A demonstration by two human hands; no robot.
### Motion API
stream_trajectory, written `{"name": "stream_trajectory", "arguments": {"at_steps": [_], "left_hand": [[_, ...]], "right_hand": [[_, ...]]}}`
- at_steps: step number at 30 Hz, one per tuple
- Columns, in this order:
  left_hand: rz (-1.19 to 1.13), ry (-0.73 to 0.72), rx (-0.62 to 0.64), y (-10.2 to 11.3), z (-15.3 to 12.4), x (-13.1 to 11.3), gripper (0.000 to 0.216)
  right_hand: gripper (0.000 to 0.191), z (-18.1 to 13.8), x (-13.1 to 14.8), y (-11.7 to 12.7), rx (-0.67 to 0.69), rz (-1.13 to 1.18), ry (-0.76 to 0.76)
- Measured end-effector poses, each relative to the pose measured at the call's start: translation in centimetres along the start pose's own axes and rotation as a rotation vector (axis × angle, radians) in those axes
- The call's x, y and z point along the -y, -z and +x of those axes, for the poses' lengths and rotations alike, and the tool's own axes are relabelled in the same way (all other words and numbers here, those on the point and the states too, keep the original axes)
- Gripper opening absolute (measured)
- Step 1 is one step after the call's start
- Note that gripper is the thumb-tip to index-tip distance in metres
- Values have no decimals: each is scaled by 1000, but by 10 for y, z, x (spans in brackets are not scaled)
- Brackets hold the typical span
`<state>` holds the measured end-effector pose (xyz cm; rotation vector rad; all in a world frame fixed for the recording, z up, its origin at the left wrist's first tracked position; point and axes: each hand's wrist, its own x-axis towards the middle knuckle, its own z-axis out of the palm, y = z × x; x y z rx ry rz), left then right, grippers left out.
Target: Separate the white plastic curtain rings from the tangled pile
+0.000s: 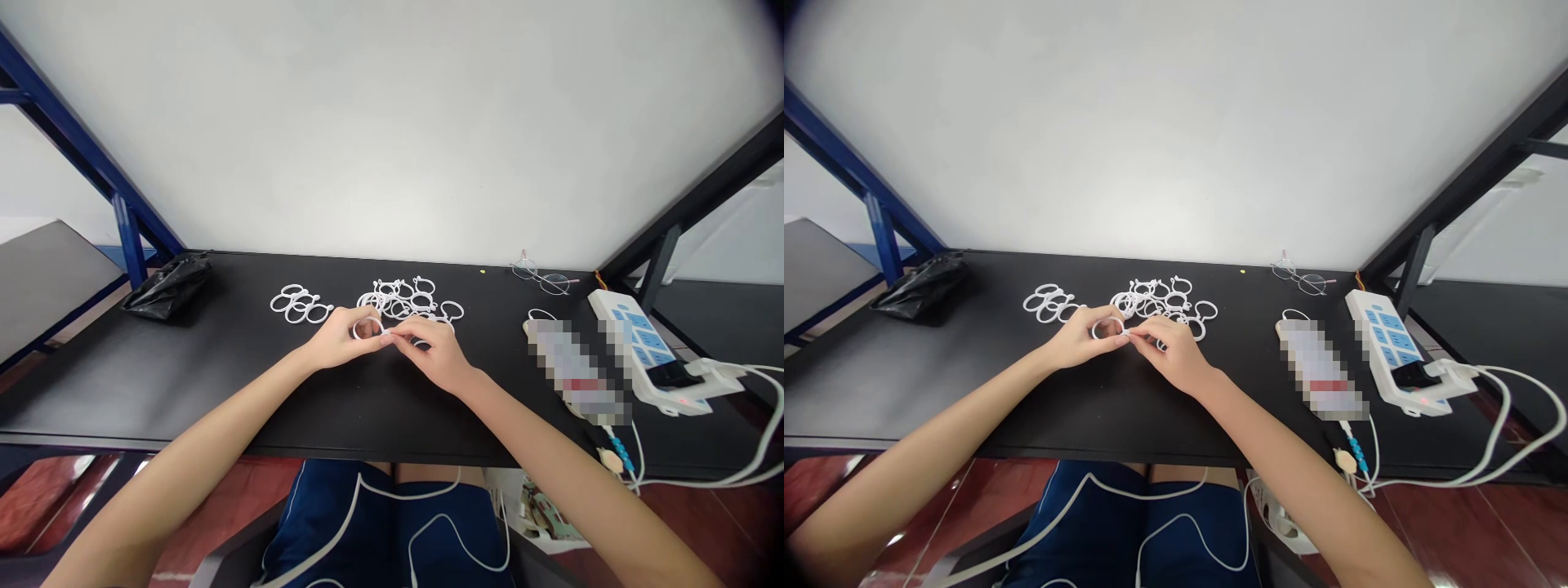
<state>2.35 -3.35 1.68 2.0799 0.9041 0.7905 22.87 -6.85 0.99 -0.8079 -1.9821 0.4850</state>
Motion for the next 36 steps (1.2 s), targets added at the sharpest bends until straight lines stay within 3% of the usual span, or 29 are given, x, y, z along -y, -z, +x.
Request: {"name": "stream_trajectory", "arguments": {"at_steps": [36], "left_hand": [[200, -104, 33, 3, -1, -1, 36]], "right_hand": [[18, -1, 2, -1, 98, 26, -28]]}}
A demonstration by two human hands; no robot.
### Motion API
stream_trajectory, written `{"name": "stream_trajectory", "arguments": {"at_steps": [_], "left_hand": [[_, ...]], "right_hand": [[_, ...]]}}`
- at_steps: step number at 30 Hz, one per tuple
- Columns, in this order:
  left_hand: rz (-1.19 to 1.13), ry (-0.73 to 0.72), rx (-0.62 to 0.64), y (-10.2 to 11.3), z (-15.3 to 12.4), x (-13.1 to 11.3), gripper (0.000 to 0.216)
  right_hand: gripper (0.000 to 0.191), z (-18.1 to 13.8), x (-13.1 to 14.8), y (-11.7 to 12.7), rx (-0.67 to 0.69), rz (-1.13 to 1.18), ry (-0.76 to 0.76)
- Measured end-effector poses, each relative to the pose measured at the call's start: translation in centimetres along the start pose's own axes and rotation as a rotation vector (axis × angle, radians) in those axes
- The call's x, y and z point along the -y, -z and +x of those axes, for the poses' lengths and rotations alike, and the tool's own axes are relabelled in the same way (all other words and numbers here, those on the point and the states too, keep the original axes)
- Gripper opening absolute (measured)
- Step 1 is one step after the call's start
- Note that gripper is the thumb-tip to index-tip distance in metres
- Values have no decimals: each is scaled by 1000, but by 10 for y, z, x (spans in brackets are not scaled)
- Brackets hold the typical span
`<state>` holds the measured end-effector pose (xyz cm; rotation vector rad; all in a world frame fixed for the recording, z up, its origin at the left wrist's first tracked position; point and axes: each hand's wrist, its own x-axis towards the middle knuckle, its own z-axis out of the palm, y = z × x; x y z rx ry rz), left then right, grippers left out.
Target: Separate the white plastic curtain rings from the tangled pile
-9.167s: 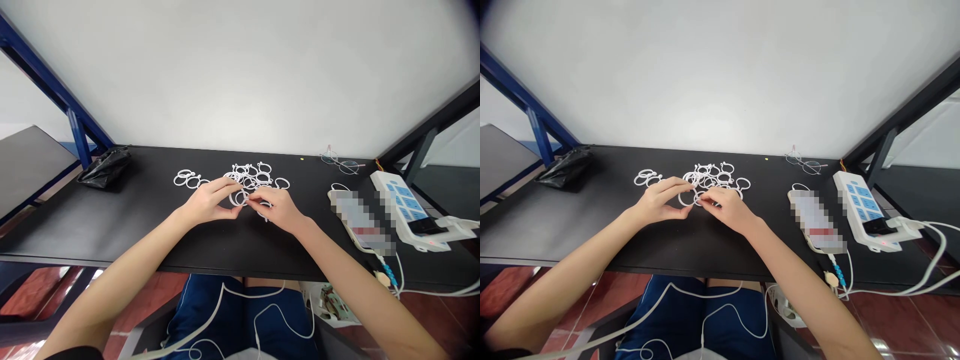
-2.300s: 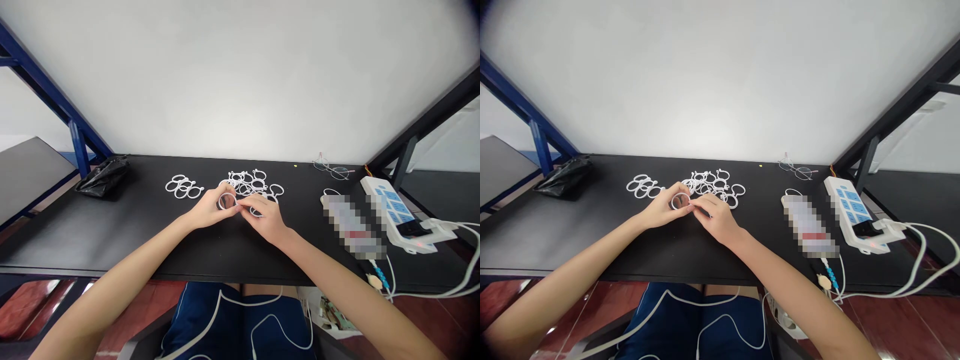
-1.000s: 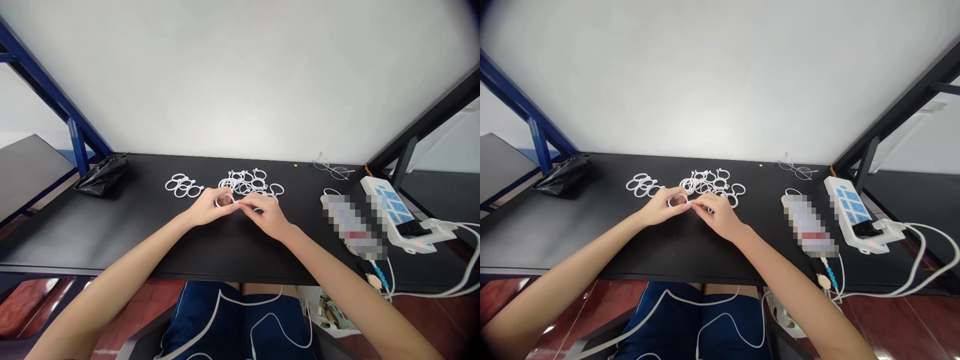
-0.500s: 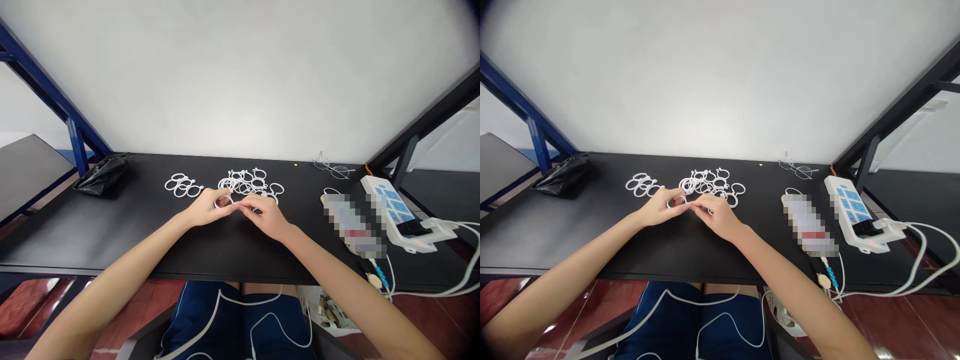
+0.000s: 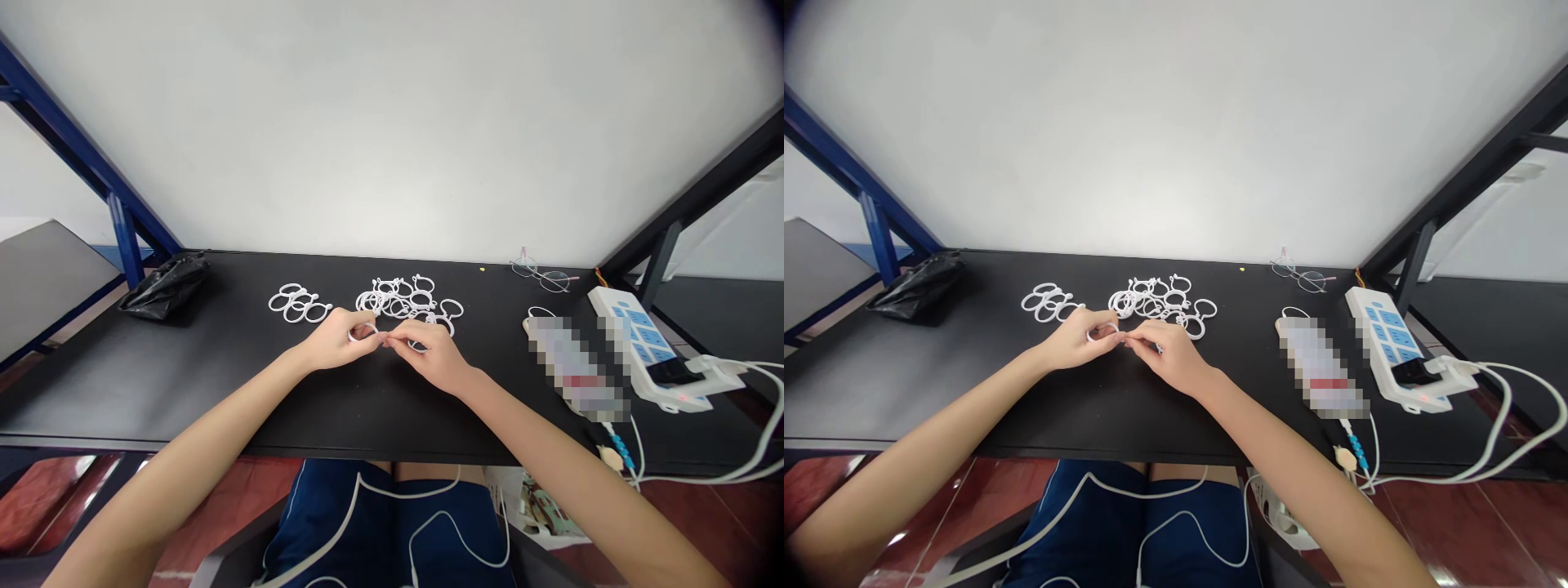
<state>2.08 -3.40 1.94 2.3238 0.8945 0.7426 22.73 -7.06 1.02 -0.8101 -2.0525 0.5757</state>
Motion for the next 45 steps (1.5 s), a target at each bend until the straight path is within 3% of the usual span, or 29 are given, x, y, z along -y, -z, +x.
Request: {"name": "stream_trajectory", "arguments": {"at_steps": [26, 33, 38, 42, 45], "left_hand": [[5, 10, 5, 0, 0, 1, 37], [-25, 10, 4, 3, 0, 2, 25], [2, 34, -98, 7, 1, 0, 18], [22, 64, -199, 8, 2, 4, 16], [160, 54, -225, 8, 2, 10, 13]], "right_hand": [[16, -1, -2, -2, -19, -5, 15], [16, -1, -3, -3, 10, -39, -13], [6, 0, -4, -1, 64, -146, -89], [14, 0, -7, 0, 145, -255, -158], [19, 0, -8, -1, 165, -250, -168]]}}
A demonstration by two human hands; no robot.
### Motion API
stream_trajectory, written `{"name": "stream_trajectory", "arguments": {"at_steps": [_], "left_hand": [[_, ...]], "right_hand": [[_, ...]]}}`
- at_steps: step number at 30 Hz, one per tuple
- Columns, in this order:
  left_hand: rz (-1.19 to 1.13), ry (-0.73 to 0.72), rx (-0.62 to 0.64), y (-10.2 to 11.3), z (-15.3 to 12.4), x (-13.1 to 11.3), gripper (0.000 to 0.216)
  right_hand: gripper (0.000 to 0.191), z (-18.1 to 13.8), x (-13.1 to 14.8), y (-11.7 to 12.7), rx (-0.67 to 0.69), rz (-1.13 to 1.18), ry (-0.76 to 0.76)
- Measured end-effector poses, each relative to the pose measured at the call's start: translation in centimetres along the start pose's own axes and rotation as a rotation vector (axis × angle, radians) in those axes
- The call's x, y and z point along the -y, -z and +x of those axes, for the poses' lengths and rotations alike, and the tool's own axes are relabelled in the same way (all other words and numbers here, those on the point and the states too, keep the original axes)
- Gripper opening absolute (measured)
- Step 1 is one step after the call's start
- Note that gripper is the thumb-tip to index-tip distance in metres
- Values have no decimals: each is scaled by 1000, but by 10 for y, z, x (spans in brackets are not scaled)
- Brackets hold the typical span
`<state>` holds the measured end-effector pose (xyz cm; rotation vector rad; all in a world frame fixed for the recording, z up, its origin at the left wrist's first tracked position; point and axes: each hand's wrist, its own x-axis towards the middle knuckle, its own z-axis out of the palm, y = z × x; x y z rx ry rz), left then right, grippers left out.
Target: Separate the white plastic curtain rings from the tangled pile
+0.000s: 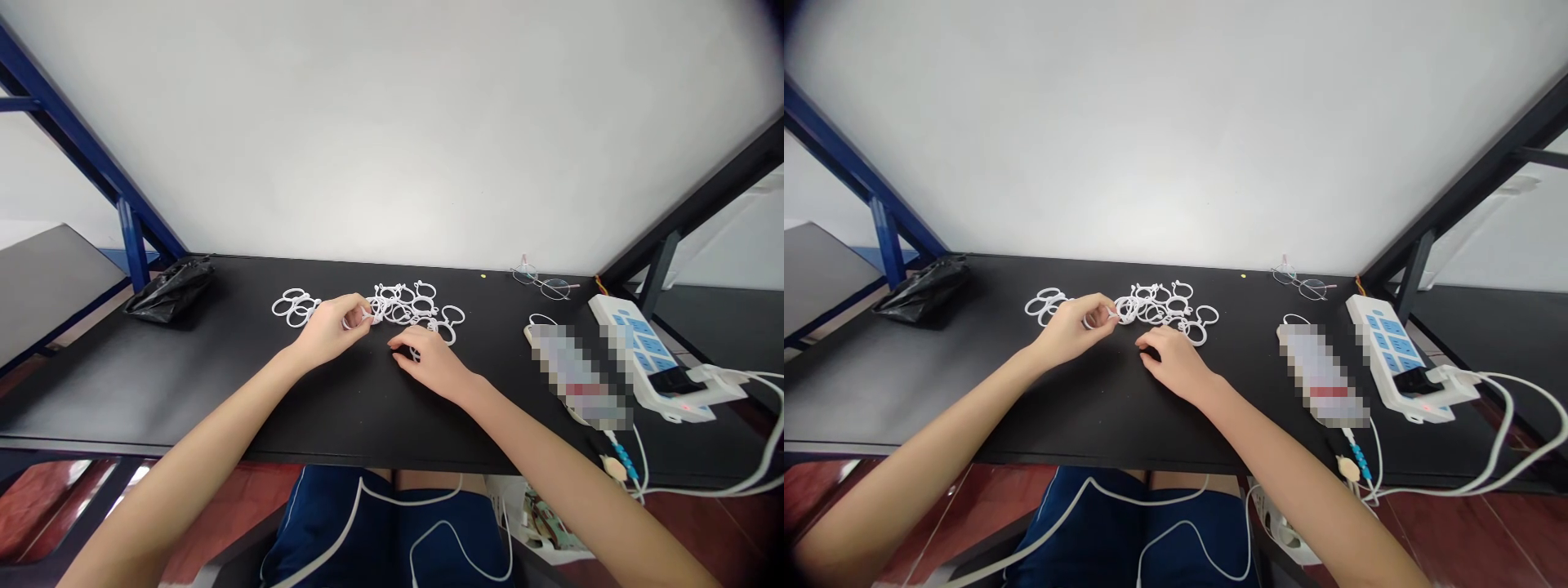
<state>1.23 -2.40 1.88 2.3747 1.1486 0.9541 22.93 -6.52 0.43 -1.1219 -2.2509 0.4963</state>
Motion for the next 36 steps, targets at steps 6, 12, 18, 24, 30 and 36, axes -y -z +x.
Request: {"name": "stream_trajectory", "arguments": {"at_steps": [6, 12, 18, 24, 30, 36], "left_hand": [[395, -58, 37, 3, -1, 5, 17], [476, -35, 71, 4, 0, 6, 18], [614, -20, 44, 8, 2, 6, 18], [678, 26, 9, 12, 3, 10, 16], [678, 125, -41, 13, 3, 10, 12], [730, 264, -11, 19, 3, 10, 12]], "right_hand": [[25, -1, 0, -3, 0, 14, 2], [27, -1, -1, -3, -22, -10, 25], [20, 0, -3, -1, -92, -68, 3], [19, 1, -3, 1, -87, -90, -109], [19, 1, -3, 1, -60, -57, -139], [25, -1, -4, -1, -45, 3, -142]]}}
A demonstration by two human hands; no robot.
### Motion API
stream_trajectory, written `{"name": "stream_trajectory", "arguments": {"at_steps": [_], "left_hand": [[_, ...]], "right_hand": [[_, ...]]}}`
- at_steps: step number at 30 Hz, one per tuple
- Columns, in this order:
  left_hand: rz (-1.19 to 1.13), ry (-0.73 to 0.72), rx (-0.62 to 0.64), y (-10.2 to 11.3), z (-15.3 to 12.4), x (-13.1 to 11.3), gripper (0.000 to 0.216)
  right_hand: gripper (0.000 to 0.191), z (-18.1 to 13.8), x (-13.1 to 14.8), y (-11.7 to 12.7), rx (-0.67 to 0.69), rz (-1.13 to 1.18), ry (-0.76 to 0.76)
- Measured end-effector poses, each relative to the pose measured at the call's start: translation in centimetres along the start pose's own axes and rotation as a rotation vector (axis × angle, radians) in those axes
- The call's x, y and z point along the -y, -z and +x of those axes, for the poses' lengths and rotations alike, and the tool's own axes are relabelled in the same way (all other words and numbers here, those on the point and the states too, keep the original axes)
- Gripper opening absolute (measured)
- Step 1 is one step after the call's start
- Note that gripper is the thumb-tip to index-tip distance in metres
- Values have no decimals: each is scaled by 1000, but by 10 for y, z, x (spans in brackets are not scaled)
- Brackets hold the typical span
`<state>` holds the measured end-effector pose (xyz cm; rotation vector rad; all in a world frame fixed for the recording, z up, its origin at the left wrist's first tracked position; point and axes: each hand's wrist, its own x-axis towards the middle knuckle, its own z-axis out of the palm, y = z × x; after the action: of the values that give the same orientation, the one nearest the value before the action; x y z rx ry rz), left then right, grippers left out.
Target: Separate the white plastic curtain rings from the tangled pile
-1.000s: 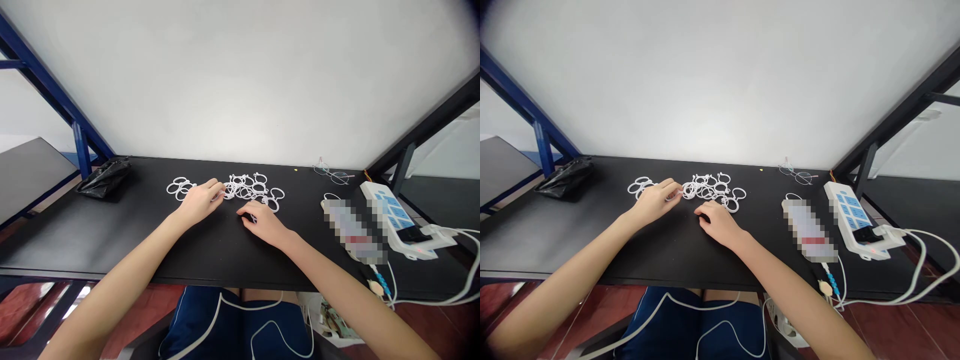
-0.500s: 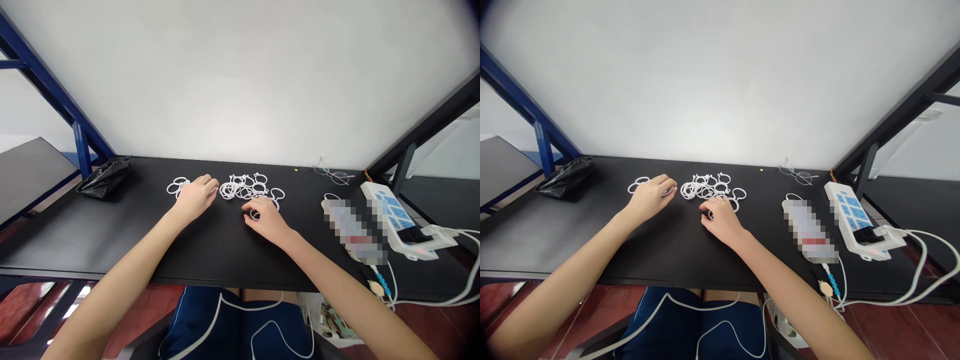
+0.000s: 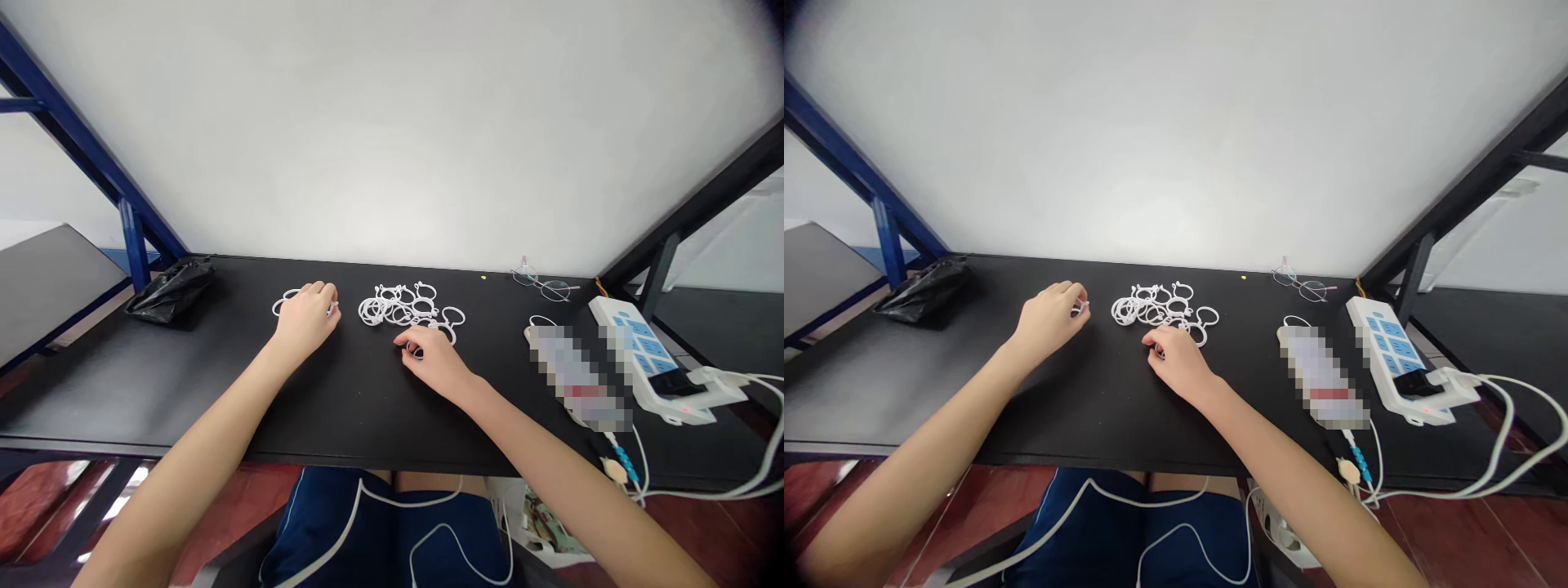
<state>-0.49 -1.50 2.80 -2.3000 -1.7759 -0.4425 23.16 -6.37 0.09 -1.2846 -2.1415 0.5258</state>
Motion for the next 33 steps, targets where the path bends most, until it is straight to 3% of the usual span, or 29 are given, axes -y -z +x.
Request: {"name": "stream_trajectory", "arguments": {"at_steps": [5, 11, 23, 29, 33], "left_hand": [[55, 38, 100, -2, 2, 6, 13], [71, 62, 154, -7, 4, 11, 19], [61, 172, 141, -11, 10, 25, 21], [-4, 209, 6, -12, 12, 29, 21], [-157, 191, -183, -15, 14, 32, 19]], "right_hand": [[25, 0, 1, -1, -35, 42, 53], [22, 1, 3, -2, -188, 134, 141], [17, 4, 5, 7, -384, 261, 133], [4, 5, 3, 6, -380, 529, -37], [15, 8, 6, 6, -358, 752, -247]]}}
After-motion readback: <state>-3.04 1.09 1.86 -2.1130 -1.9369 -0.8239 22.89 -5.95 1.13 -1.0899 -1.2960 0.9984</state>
